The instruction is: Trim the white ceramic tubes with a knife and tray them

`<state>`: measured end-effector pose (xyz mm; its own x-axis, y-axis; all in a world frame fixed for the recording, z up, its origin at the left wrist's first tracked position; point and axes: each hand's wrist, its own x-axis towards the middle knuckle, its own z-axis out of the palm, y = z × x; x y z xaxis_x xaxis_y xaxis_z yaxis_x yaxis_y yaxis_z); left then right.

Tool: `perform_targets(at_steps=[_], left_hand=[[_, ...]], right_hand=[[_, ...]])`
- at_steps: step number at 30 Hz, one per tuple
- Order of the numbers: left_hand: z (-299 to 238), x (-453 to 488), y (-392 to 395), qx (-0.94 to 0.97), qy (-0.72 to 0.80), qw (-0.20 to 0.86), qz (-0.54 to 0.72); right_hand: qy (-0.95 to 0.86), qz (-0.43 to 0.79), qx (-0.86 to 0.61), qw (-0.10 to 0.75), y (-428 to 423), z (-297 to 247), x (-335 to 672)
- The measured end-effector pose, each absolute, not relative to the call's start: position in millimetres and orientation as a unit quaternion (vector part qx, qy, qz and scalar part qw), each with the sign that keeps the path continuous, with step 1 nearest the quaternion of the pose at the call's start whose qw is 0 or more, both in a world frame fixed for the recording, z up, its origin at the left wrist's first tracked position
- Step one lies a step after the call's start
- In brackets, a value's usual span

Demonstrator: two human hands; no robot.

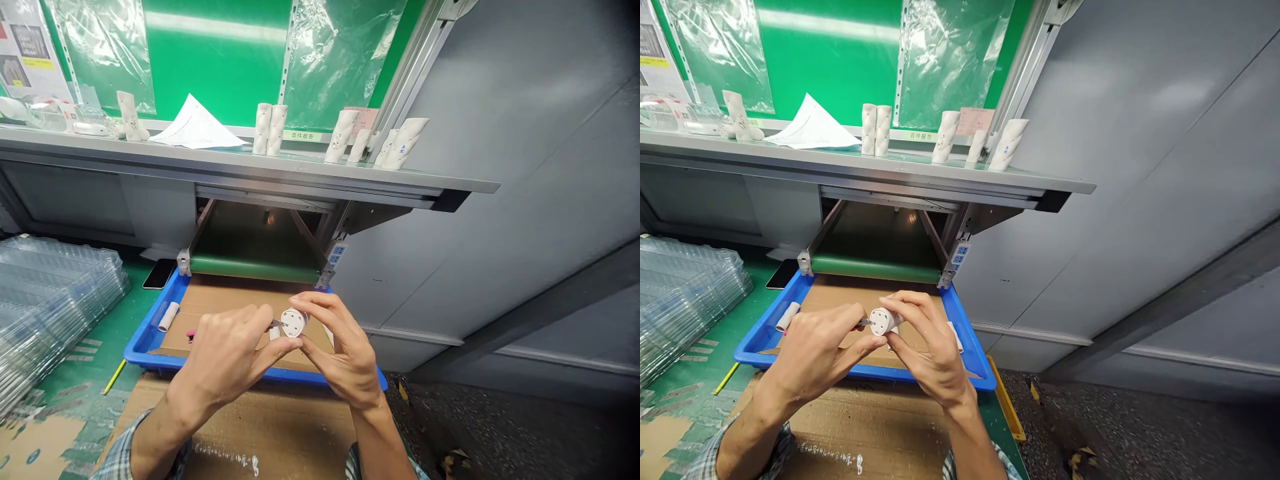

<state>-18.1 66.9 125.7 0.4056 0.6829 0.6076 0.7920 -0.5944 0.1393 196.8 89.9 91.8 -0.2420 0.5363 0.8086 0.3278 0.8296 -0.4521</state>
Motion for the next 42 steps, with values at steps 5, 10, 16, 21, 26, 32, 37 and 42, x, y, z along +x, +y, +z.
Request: perform_targets(at_steps=[5, 10, 16, 21, 26, 32, 37, 42], left_hand=[[125, -15, 66, -0.830, -0.438, 0.107, -0.329], [125, -12, 65, -0.827, -0.437, 0.109, -0.338], [125, -11, 65, -0.827, -0.436, 0.101, -0.339], [124, -11, 64, -0.831, -0.432, 0.094, -0.338], [125, -10, 63, -0.831, -0.421, 0.094, -0.351], [124, -9, 62, -0.835, -0.421, 0.059, -0.348], [123, -8, 61, -0.844, -0.411, 0.030, -0.344], [121, -11, 62, -0.846, -0.380, 0.011, -0.375]], right_hand=[[-0.763, 0.055, -0.288, 0.576, 88, 87, 189], [-0.747, 0.013, -0.286, 0.600, 87, 86, 183], [-0.724, -0.038, -0.280, 0.629, 87, 81, 176], [-0.707, -0.076, -0.287, 0.642, 87, 77, 172], [-0.694, -0.121, -0.290, 0.647, 86, 79, 170], [-0.695, -0.125, -0.278, 0.651, 87, 77, 169], [-0.686, -0.147, -0.269, 0.660, 89, 74, 168], [-0.682, -0.116, -0.265, 0.672, 90, 72, 168]])
